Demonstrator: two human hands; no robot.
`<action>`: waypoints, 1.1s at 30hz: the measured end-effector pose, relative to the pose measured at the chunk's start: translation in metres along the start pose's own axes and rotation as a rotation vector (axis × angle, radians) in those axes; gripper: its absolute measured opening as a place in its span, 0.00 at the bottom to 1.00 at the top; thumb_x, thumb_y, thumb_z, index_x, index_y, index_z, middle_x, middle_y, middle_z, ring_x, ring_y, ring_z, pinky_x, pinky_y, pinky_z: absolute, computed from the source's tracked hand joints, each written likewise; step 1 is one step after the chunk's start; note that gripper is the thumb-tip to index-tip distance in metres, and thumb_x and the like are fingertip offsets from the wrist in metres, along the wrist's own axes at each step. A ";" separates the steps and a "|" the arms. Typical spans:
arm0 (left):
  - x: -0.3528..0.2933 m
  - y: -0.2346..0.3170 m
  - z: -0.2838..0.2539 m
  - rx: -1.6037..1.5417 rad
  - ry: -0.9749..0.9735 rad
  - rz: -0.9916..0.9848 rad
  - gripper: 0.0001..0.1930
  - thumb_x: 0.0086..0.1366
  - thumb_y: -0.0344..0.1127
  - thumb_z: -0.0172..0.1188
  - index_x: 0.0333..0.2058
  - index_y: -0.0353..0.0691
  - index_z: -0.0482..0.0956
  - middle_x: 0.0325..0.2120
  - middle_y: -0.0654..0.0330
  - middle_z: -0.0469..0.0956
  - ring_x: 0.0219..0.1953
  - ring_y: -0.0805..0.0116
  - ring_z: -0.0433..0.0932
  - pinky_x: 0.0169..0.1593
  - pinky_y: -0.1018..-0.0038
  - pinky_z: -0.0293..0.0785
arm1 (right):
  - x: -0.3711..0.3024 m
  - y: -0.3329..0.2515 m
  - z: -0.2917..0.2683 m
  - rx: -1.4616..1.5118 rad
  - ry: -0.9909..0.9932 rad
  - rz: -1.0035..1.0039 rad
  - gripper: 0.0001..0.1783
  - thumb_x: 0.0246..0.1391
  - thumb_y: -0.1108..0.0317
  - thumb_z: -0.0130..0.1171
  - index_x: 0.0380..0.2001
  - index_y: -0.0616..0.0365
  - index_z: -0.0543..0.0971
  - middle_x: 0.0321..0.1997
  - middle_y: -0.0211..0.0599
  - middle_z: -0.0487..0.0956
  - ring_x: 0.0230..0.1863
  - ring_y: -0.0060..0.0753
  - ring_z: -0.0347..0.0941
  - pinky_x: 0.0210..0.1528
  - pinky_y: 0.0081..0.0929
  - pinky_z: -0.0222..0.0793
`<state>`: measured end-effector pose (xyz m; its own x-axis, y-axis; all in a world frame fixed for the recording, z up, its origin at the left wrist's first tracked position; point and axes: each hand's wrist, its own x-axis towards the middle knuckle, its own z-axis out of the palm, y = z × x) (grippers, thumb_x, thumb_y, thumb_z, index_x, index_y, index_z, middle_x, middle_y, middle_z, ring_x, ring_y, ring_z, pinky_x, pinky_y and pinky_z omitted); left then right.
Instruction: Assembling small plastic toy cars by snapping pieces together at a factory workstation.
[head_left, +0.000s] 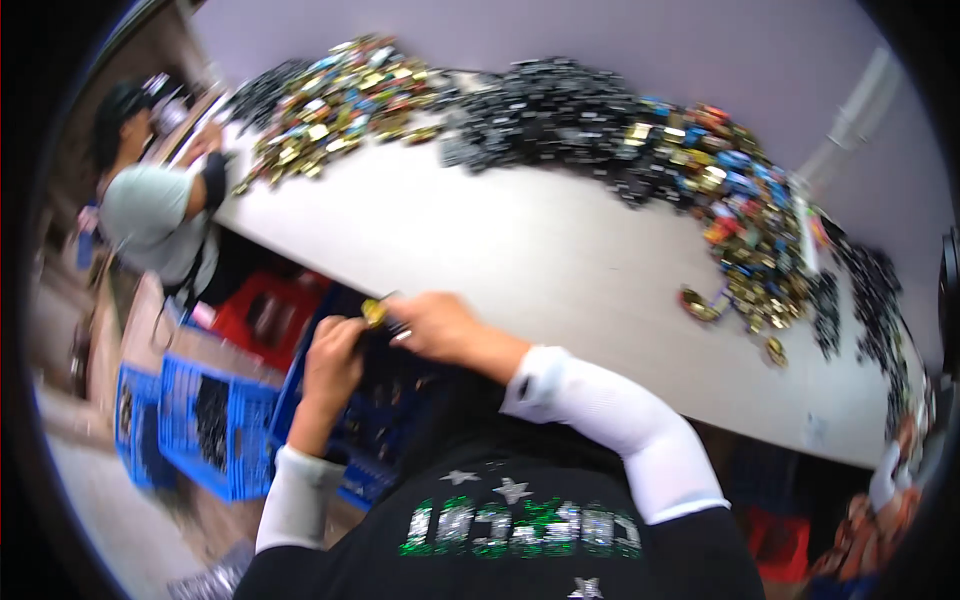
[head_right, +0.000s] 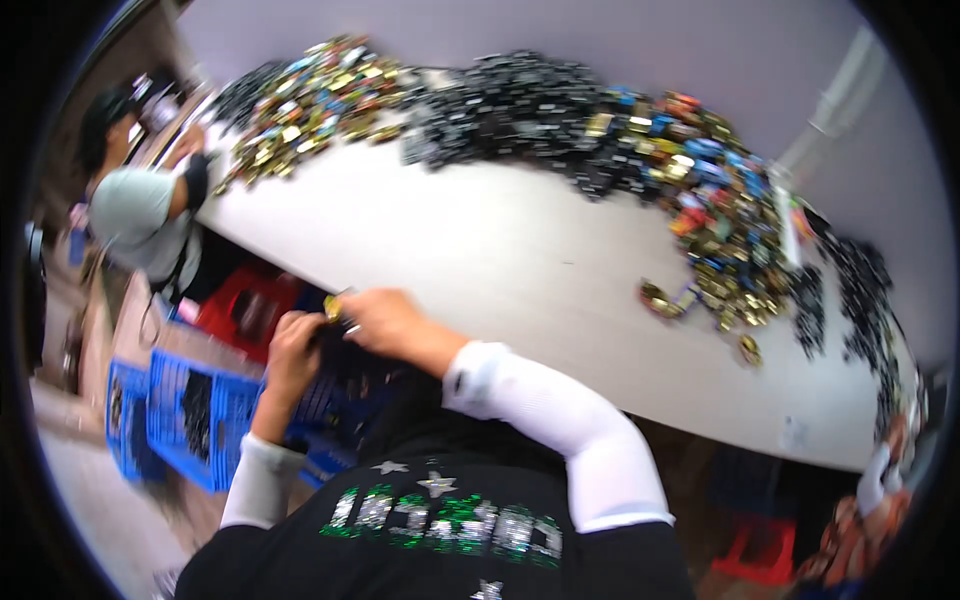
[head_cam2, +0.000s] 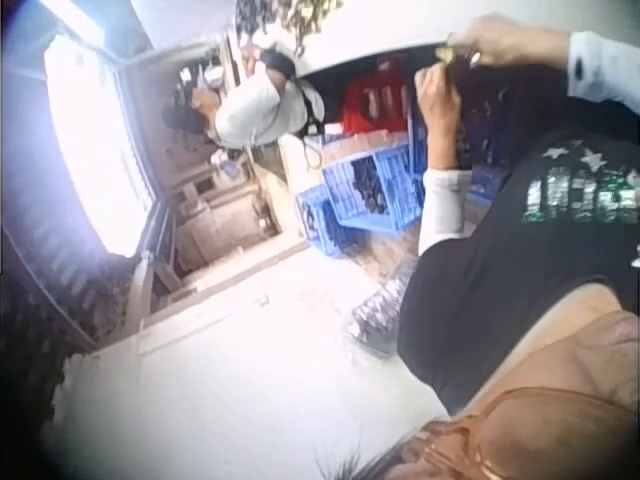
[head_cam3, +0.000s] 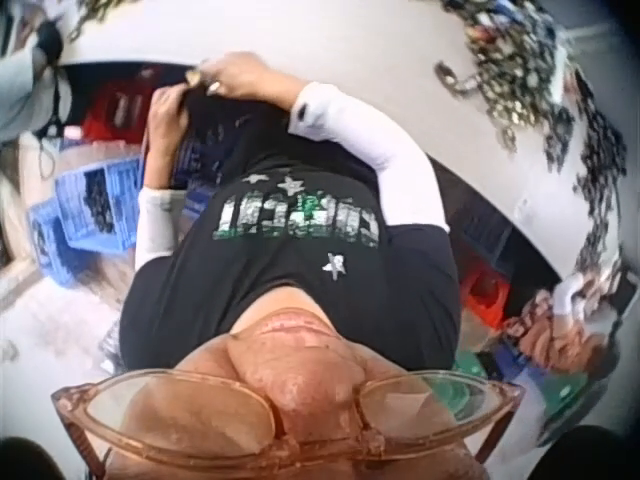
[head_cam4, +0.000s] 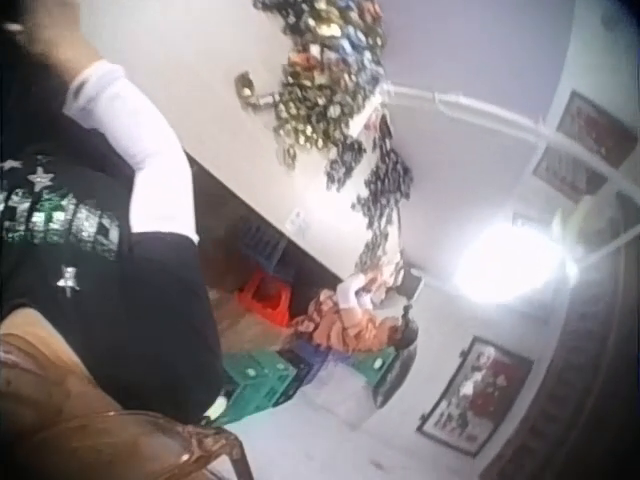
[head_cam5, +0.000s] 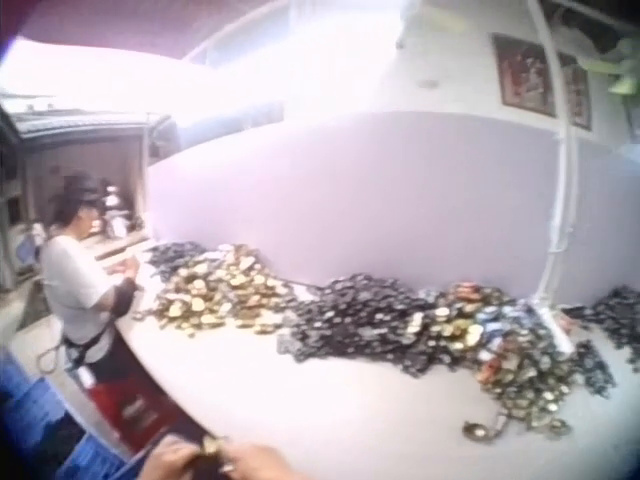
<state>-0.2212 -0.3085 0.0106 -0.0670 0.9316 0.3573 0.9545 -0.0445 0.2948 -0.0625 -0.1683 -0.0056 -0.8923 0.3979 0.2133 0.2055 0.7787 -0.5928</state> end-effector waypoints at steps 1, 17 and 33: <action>-0.010 -0.006 -0.010 0.026 -0.072 -0.075 0.18 0.46 0.19 0.59 0.40 0.36 0.77 0.45 0.52 0.75 0.46 0.51 0.73 0.50 0.63 0.71 | 0.009 -0.020 -0.001 0.014 -0.126 -0.007 0.26 0.44 0.55 0.68 0.45 0.51 0.72 0.29 0.49 0.79 0.34 0.55 0.77 0.35 0.45 0.71; 0.142 0.116 -0.008 -0.407 -0.715 0.354 0.09 0.57 0.33 0.62 0.34 0.33 0.79 0.22 0.50 0.78 0.25 0.54 0.78 0.32 0.67 0.73 | -0.225 0.076 -0.179 -0.649 0.542 0.753 0.09 0.46 0.71 0.58 0.34 0.53 0.76 0.32 0.44 0.76 0.34 0.53 0.74 0.33 0.45 0.70; 0.306 0.235 0.169 -0.100 -0.275 0.540 0.40 0.54 0.42 0.65 0.64 0.55 0.56 0.68 0.48 0.43 0.67 0.37 0.45 0.62 0.43 0.55 | -0.250 0.113 -0.182 0.169 0.811 0.692 0.20 0.48 0.72 0.61 0.46 0.63 0.76 0.29 0.42 0.82 0.29 0.28 0.79 0.33 0.24 0.73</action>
<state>0.0321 0.0271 0.0397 0.5085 0.8265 0.2417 0.8001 -0.5572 0.2221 0.2570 -0.0918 0.0152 -0.0586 0.9769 0.2053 0.4495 0.2094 -0.8684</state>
